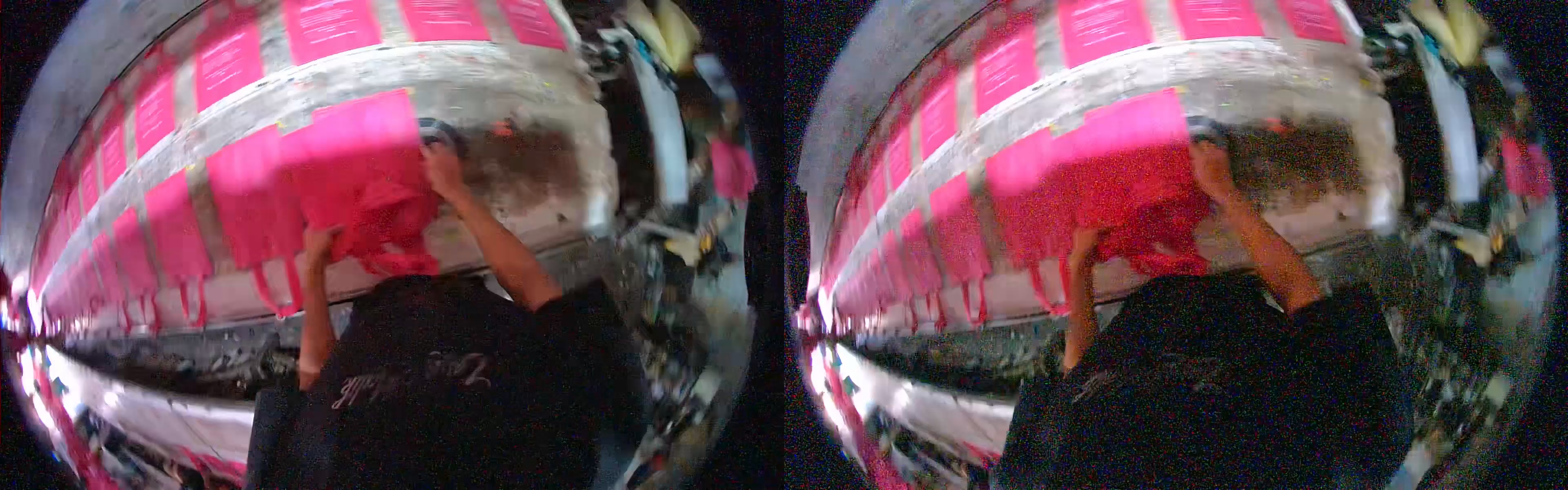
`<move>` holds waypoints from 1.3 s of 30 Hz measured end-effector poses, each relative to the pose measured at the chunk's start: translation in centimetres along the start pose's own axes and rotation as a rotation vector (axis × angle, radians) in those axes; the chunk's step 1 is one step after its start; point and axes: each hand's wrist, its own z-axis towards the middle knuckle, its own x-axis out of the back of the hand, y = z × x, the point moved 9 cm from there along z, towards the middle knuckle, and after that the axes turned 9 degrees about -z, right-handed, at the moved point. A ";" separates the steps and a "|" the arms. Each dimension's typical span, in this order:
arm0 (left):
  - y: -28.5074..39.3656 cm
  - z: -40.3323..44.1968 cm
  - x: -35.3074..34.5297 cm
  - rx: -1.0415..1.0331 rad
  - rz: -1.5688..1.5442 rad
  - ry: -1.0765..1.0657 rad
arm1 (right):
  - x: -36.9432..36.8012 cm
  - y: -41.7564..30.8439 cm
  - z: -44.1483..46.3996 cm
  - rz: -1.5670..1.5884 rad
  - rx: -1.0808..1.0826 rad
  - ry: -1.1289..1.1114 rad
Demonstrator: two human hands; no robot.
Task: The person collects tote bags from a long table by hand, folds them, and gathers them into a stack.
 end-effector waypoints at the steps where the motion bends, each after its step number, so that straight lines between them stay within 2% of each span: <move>1: -0.4 -0.8 -2.2 0.198 -0.379 -0.225 | 0.0 1.1 -0.4 0.051 -0.089 -0.033; 2: -0.1 -1.8 -4.1 0.396 -0.638 -0.419 | -2.0 1.8 -1.7 0.089 -0.164 -0.091; 3: 0.4 -2.8 -4.2 0.426 -0.672 -0.490 | -4.0 2.6 -3.1 0.123 -0.240 -0.147; 4: 1.2 -3.9 -2.9 0.338 -0.544 -0.423 | -5.3 2.1 -4.4 0.317 -0.312 -0.140; 5: 0.3 -3.5 -2.6 0.330 -0.530 -0.442 | -6.4 1.5 -5.7 0.510 -0.385 -0.121; 6: -2.1 -2.2 -1.0 0.349 -0.571 -0.305 | -9.8 1.3 -6.8 0.680 -0.422 -0.220; 7: -3.8 -1.4 0.3 0.367 -0.612 -0.158 | -12.6 2.2 -7.6 0.693 -0.422 -0.211; 8: -4.5 -1.2 0.0 0.362 -0.598 -0.149 | -11.5 0.3 -8.1 0.869 -0.434 -0.336; 9: -4.2 -1.4 -0.4 0.242 -0.660 -0.117 | -9.4 -1.9 -8.4 0.992 -0.411 -0.426; 10: -4.8 -1.9 0.3 0.323 -0.540 -0.113 | -7.8 -3.4 -8.7 1.079 -0.396 -0.485; 12: -4.1 -4.2 0.1 0.408 -0.407 -0.098 | -4.8 -4.4 -8.6 1.059 -0.341 -0.447; 13: 1.2 -6.6 -1.9 0.122 -0.237 -0.021 | -3.5 -4.1 -8.4 1.004 -0.308 -0.386; 15: 8.1 -11.1 -6.1 -0.153 -0.046 0.066 | -0.7 -3.1 -8.3 0.901 -0.228 -0.216; 16: 9.3 -12.1 -7.2 -0.225 0.010 0.127 | 2.1 -2.5 -7.9 0.853 -0.184 -0.118; 21: 8.8 -12.1 -15.0 -0.350 0.023 0.278 | 14.9 7.7 -6.7 0.892 -0.111 -0.072; 23: 9.1 -10.2 -20.2 -0.371 0.034 0.258 | 12.9 15.1 -7.5 0.816 -0.249 0.016; 25: 9.9 -7.0 -25.3 -0.385 0.033 0.190 | 15.1 21.9 -6.8 1.123 -0.399 -0.103; 26: 9.3 -4.7 -27.4 -0.383 0.027 0.139 | 13.7 25.1 -6.8 1.136 -0.439 -0.122; 28: 8.0 -0.4 -31.2 -0.336 0.048 0.033 | 6.9 31.6 -7.4 0.974 -0.487 -0.155; 29: 10.1 -1.7 -35.3 -0.226 0.143 0.112 | 3.8 34.0 -7.9 0.900 -0.494 -0.167; 30: 11.4 -2.6 -38.1 -0.118 0.237 0.189 | 1.8 35.5 -8.2 0.844 -0.494 -0.173; 31: 10.7 -2.4 -39.0 -0.126 0.228 0.200 | 0.3 36.4 -8.7 0.794 -0.495 -0.181; 32: 9.2 -2.0 -39.4 -0.169 -0.038 0.166 | -0.4 37.0 -9.0 0.743 -0.505 -0.186; 33: 9.5 -2.6 -40.1 -0.213 -0.160 0.147 | -0.8 37.2 -9.7 0.664 -0.557 -0.285; 34: 9.9 -3.3 -41.0 -0.256 -0.282 0.124 | 0.4 37.0 -9.4 0.580 -0.557 -0.082; 35: 10.0 -4.0 -41.1 -0.253 -0.281 0.130 | -0.1 37.1 -9.4 0.582 -0.556 -0.087; 37: 9.6 -5.4 -40.2 -0.232 0.151 0.266 | -0.2 37.4 -9.9 0.717 -0.563 0.069; 39: 7.2 -5.3 -39.2 -0.251 0.152 0.310 | 0.4 37.1 -9.9 0.667 -0.550 -0.025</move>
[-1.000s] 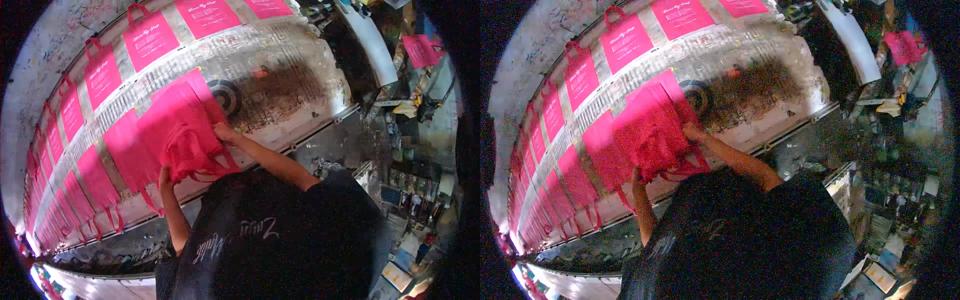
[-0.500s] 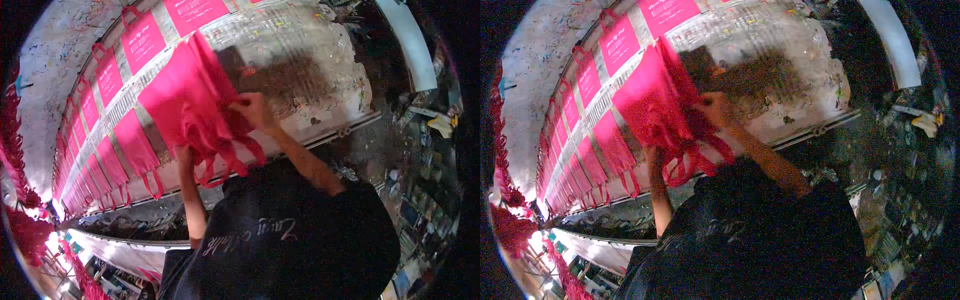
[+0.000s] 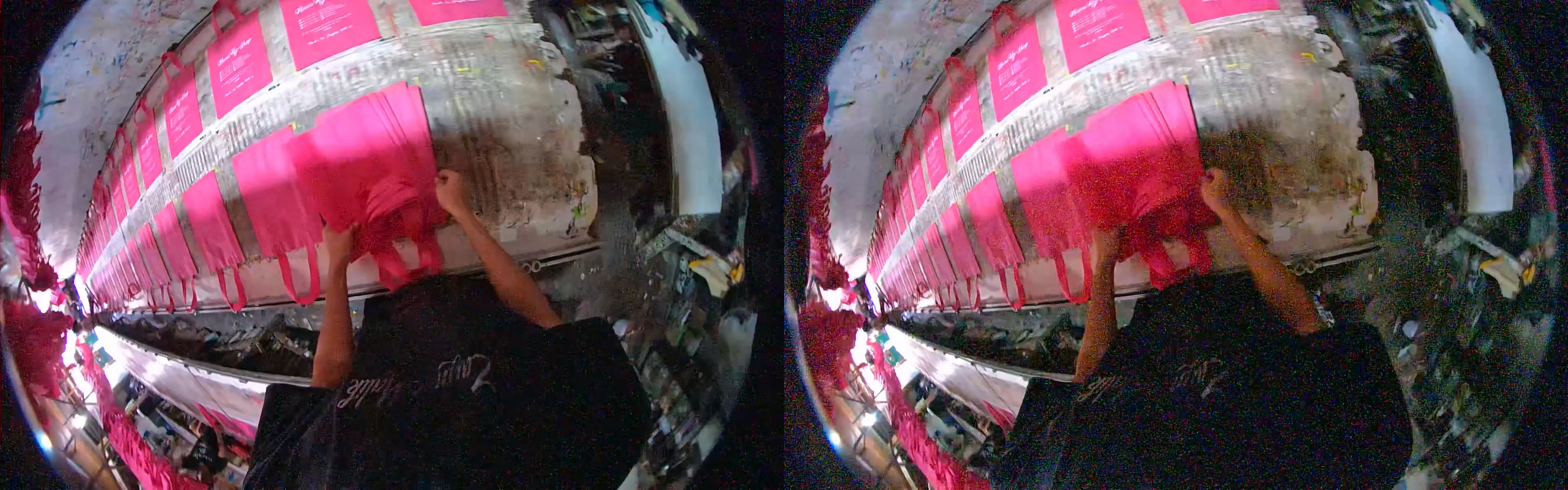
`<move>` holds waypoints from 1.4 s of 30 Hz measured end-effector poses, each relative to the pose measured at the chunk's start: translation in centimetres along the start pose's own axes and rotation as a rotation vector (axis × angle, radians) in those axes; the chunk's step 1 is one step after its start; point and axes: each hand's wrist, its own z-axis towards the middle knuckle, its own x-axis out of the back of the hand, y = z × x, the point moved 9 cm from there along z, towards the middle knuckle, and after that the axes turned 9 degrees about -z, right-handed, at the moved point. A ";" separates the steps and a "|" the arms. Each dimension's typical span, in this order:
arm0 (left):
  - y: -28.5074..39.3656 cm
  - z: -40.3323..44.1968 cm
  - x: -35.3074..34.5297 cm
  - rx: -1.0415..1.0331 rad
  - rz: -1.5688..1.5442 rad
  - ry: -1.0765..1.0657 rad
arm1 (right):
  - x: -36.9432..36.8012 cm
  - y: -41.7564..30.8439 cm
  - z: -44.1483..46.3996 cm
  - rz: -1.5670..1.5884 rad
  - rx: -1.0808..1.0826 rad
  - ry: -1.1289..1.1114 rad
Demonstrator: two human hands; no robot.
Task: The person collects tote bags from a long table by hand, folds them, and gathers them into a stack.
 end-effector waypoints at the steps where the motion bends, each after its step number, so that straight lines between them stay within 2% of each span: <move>1: -1.7 0.1 0.7 -0.027 0.005 0.027 | -0.1 -0.2 0.0 -0.040 -0.007 -0.034; 5: -3.4 -0.5 0.5 0.007 -0.096 -0.022 | -0.3 0.2 0.4 -0.064 0.070 -0.103; 7: 2.6 -2.1 0.1 -0.062 0.240 0.070 | 0.4 -0.2 0.7 -0.046 0.029 -0.129; 8: 2.3 -1.9 0.0 -0.062 0.234 0.075 | 1.1 -1.3 0.7 -0.048 0.036 -0.131; 10: 1.1 -1.4 -0.8 -0.178 -0.066 -0.020 | 1.7 -2.0 0.0 0.039 -0.142 -0.216; 11: -0.1 -0.9 -0.7 -0.174 -0.067 -0.009 | 0.9 -1.4 0.1 0.037 -0.137 -0.227; 13: -1.8 0.2 0.0 -0.216 0.218 0.135 | 0.1 0.5 0.5 -0.129 0.019 -0.113; 14: 0.3 -0.2 -0.3 -0.217 0.216 0.144 | 0.1 0.7 0.6 -0.185 0.073 -0.073; 15: 2.8 -0.7 -0.8 -0.060 0.154 0.122 | 0.2 0.4 0.5 -0.207 0.076 -0.065; 17: 2.3 -1.1 -1.4 0.093 0.084 0.110 | -0.1 0.4 0.5 -0.226 0.091 -0.060; 19: 1.7 -0.8 -1.9 -0.136 0.263 0.124 | -0.3 1.5 0.7 -0.203 -0.019 -0.029; 20: 1.4 -1.0 -2.3 -0.140 0.258 0.130 | -0.1 1.3 0.7 -0.195 -0.053 -0.018; 22: 3.2 -2.3 -1.7 -0.049 0.265 0.305 | 0.6 -0.2 0.5 -0.204 -0.097 -0.130; 23: 4.5 -2.5 -1.9 -0.054 0.259 0.307 | 0.8 -0.7 0.6 -0.205 -0.090 -0.125; 26: 5.1 -2.5 -2.3 -0.051 0.024 0.275 | -0.3 1.1 0.9 -0.179 -0.036 -0.138; 29: 3.3 -1.8 -1.9 -0.090 0.000 0.226 | 0.0 2.1 1.1 -0.259 -0.102 -0.084; 31: 2.9 -1.8 -0.9 -0.034 0.156 0.304 | -0.3 2.5 1.0 -0.203 -0.203 -0.178; 35: 1.9 -2.3 0.2 0.090 0.237 0.321 | 0.6 2.4 1.1 -0.252 -0.181 -0.076; 37: 1.1 -3.0 0.5 -0.075 0.074 0.299 | 0.1 1.7 0.6 -0.042 -0.273 -0.268; 38: 0.4 -3.1 1.2 -0.075 0.071 0.300 | 0.5 1.0 0.5 -0.044 -0.270 -0.268; 41: -1.0 -3.0 2.1 -0.007 0.165 0.254 | 0.7 0.2 0.1 -0.013 -0.239 -0.259; 42: -2.5 -2.7 1.0 0.083 -0.073 0.103 | 0.4 0.3 0.2 0.012 -0.150 -0.241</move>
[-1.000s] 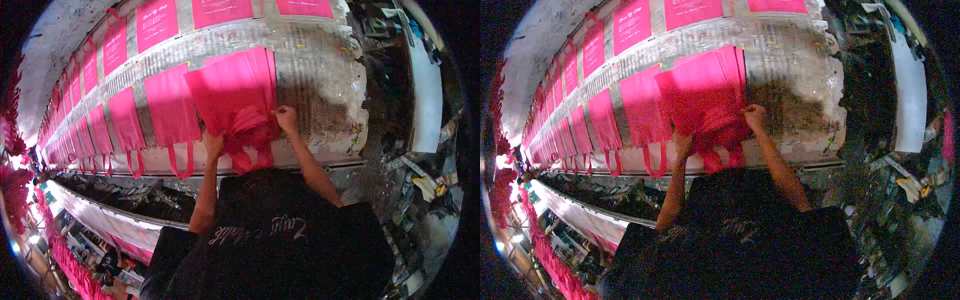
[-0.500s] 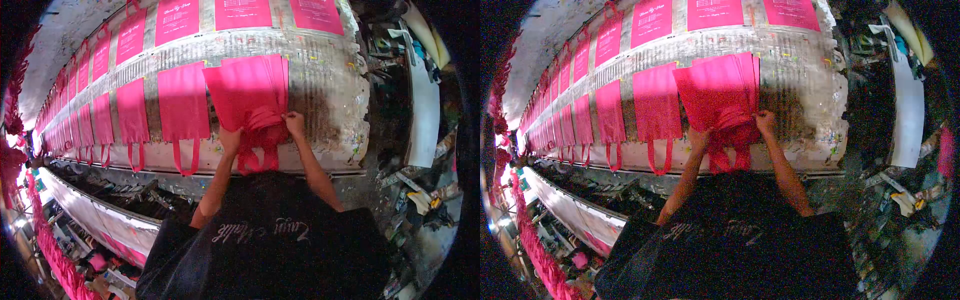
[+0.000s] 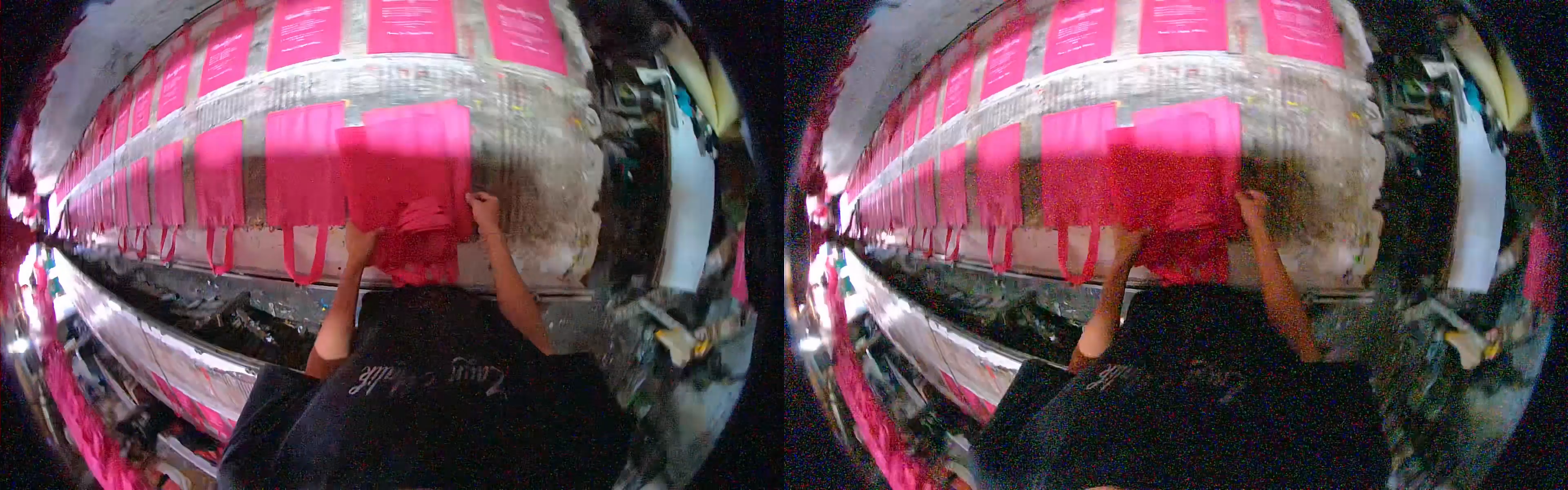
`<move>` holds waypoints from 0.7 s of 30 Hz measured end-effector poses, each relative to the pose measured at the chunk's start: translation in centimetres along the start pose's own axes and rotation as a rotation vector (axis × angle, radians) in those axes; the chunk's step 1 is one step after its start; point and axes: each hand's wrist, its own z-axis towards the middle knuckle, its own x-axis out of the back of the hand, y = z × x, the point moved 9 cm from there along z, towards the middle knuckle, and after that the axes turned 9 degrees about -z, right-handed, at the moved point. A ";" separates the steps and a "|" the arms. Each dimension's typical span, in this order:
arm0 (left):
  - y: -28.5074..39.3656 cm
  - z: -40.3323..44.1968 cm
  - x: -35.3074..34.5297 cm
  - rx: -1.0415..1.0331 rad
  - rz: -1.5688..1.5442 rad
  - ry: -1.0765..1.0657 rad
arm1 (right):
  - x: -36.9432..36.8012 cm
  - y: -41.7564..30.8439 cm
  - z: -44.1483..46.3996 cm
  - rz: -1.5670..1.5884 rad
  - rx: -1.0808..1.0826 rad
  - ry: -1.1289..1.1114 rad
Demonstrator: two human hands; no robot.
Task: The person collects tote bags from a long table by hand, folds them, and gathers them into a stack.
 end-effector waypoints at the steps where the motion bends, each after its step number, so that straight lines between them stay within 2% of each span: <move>1: -0.5 0.0 -0.7 0.096 -0.234 -0.138 | -0.3 -0.7 0.3 0.017 0.106 -0.001; 3: -1.0 -1.8 -0.8 0.479 0.042 -0.169 | 0.1 -2.8 -0.7 0.039 0.333 -0.019; 4: -1.2 -1.1 -2.5 -0.003 0.015 -0.324 | -0.2 -4.0 -1.5 0.052 0.419 -0.060; 5: -1.9 -2.4 -3.6 -0.489 -0.044 -0.450 | -0.7 -4.1 -2.0 0.033 0.406 -0.094; 6: -1.8 -2.8 -4.7 -0.523 -0.012 -0.424 | -0.8 -3.2 -2.0 0.014 0.380 -0.117; 9: -1.7 -1.5 -8.9 -0.208 0.420 -0.223 | -1.3 -1.0 -1.4 -0.064 0.287 -0.177; 13: -0.5 0.4 -13.7 -0.084 0.718 -0.002 | -2.0 -0.3 -0.4 -0.191 0.247 -0.254; 14: 0.8 -0.3 -10.9 -0.131 0.564 0.472 | -2.3 -0.1 -0.1 -0.212 0.247 -0.266; 15: 2.7 -1.6 -9.4 -0.121 0.543 0.500 | -2.4 0.1 0.2 -0.230 0.249 -0.271; 17: 5.8 -4.1 -10.0 -0.138 0.655 0.192 | -2.1 0.4 0.5 -0.262 0.237 -0.272; 21: 4.2 -3.2 -11.1 -0.152 0.614 0.403 | -1.2 1.1 0.5 -0.306 0.220 -0.296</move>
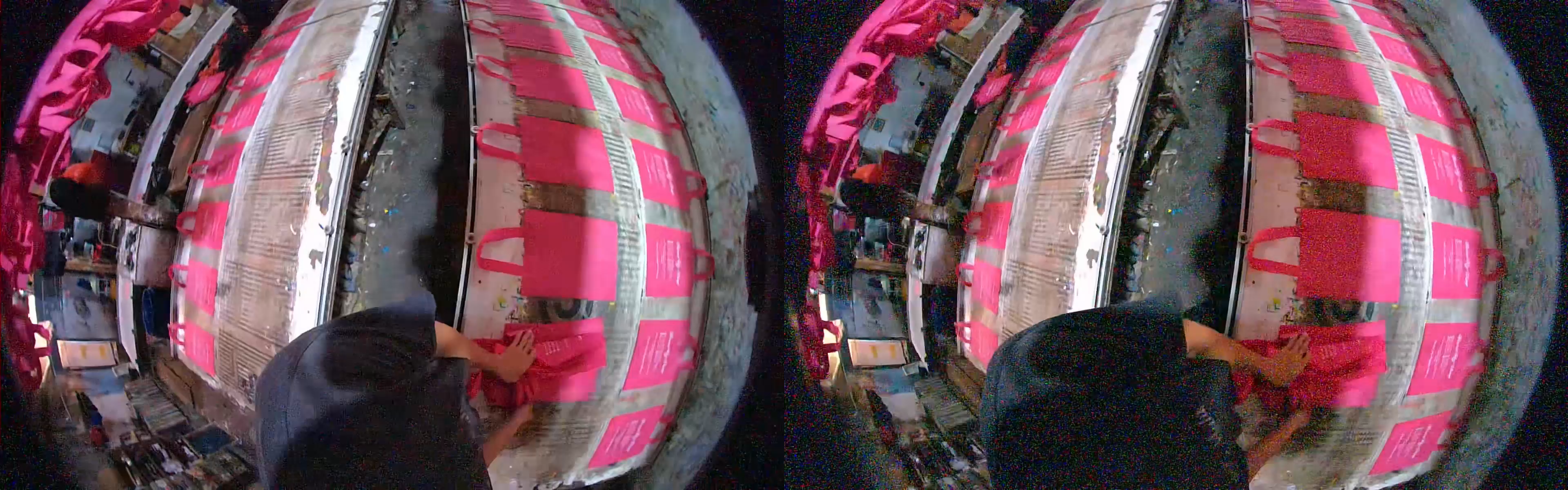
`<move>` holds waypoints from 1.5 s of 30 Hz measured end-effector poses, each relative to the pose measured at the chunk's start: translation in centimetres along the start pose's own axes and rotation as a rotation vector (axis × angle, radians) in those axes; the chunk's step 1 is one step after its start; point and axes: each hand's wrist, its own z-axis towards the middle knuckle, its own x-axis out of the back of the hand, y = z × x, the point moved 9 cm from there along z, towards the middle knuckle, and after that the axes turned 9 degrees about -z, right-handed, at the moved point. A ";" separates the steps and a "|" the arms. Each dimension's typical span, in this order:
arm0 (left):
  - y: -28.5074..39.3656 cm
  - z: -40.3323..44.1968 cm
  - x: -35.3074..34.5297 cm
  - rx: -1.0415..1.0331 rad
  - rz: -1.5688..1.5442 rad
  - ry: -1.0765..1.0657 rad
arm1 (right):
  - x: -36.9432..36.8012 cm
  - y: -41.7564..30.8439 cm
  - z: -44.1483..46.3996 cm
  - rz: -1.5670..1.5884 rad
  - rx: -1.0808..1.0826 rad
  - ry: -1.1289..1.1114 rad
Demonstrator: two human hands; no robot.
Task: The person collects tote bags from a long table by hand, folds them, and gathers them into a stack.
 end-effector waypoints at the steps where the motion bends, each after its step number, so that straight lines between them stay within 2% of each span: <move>1: -0.5 0.2 0.1 0.030 -0.018 0.096 | 0.2 0.5 0.0 -0.002 -0.009 -0.002; 2: -0.6 0.1 0.0 0.060 -0.038 0.185 | 0.4 0.8 0.0 -0.007 0.000 -0.008; 3: -0.6 0.3 -0.3 0.057 -0.046 0.178 | 0.8 1.1 -0.3 -0.002 -0.007 -0.002; 5: -0.6 0.8 -1.7 0.035 0.056 -0.041 | 2.2 2.4 -0.8 0.007 -0.009 -0.004; 7: 0.3 -0.1 1.0 -0.115 0.005 -0.113 | 2.8 3.3 -0.7 0.022 0.001 -0.001; 9: 1.4 0.4 -0.2 0.066 0.282 -0.486 | 3.5 4.0 -0.8 0.043 0.025 0.016; 11: 1.6 1.8 3.0 -0.219 -0.401 -0.594 | 2.3 3.1 0.4 0.028 0.069 0.032; 12: 2.4 3.2 3.5 -0.153 -0.586 -0.647 | 1.9 2.4 1.2 0.017 0.091 0.046; 14: 2.3 1.2 7.6 0.154 -0.717 -0.365 | 1.8 2.9 3.2 -0.007 0.111 0.068; 16: 0.9 2.2 4.6 0.128 -0.614 -0.199 | 1.7 2.0 4.2 0.010 0.083 0.071; 18: -1.5 3.2 2.0 0.234 -0.653 -0.271 | 1.1 1.8 5.1 0.067 0.034 0.058; 22: -5.4 3.1 3.5 0.446 -0.542 -0.400 | -0.3 4.4 5.8 0.203 -0.077 0.036; 24: -7.2 3.5 1.0 0.373 -0.553 -0.631 | -1.0 6.4 7.0 0.145 -0.006 0.049; 25: -7.2 3.4 1.3 0.345 -0.550 -0.712 | 0.0 4.1 6.5 -0.067 0.187 0.153; 26: -8.0 3.9 3.2 0.270 -0.318 -0.553 | 0.0 3.6 6.2 -0.053 0.174 0.167; 28: -9.4 4.2 5.6 0.172 -0.081 -0.399 | 0.1 1.1 3.8 0.308 -0.143 0.081; 29: -10.0 4.5 5.6 -0.002 -0.094 -0.344 | 0.3 1.1 3.6 0.322 -0.155 0.091; 31: -12.0 4.5 3.8 -0.185 -0.095 -0.304 | 0.5 -0.1 3.7 0.151 0.005 0.131; 32: -14.2 4.4 2.0 -0.117 -0.333 -0.336 | 0.7 -0.8 3.0 0.164 -0.011 0.134; 34: -13.5 4.2 2.2 -0.045 -0.557 -0.380 | 2.1 -2.8 1.7 -0.017 0.001 0.239; 36: -11.3 3.4 1.9 0.124 -0.503 -0.526 | 2.1 -2.8 1.6 -0.046 -0.004 0.331; 37: -10.0 3.3 2.5 0.117 -0.490 -0.539 | 2.2 -2.5 1.4 -0.087 0.006 0.418; 40: -8.1 3.9 3.3 -0.029 -0.319 -0.433 | 4.1 -3.9 0.0 0.005 -0.111 0.466; 42: -8.6 4.0 2.3 0.017 -0.417 -0.382 | 4.8 -2.9 0.8 -0.007 -0.144 0.494; 43: -7.9 4.1 2.0 0.000 -0.413 -0.398 | 5.1 -2.0 1.5 -0.026 -0.160 0.512; 45: -7.9 4.2 1.7 0.117 -0.333 -0.436 | 5.8 -0.9 2.2 -0.072 -0.162 0.561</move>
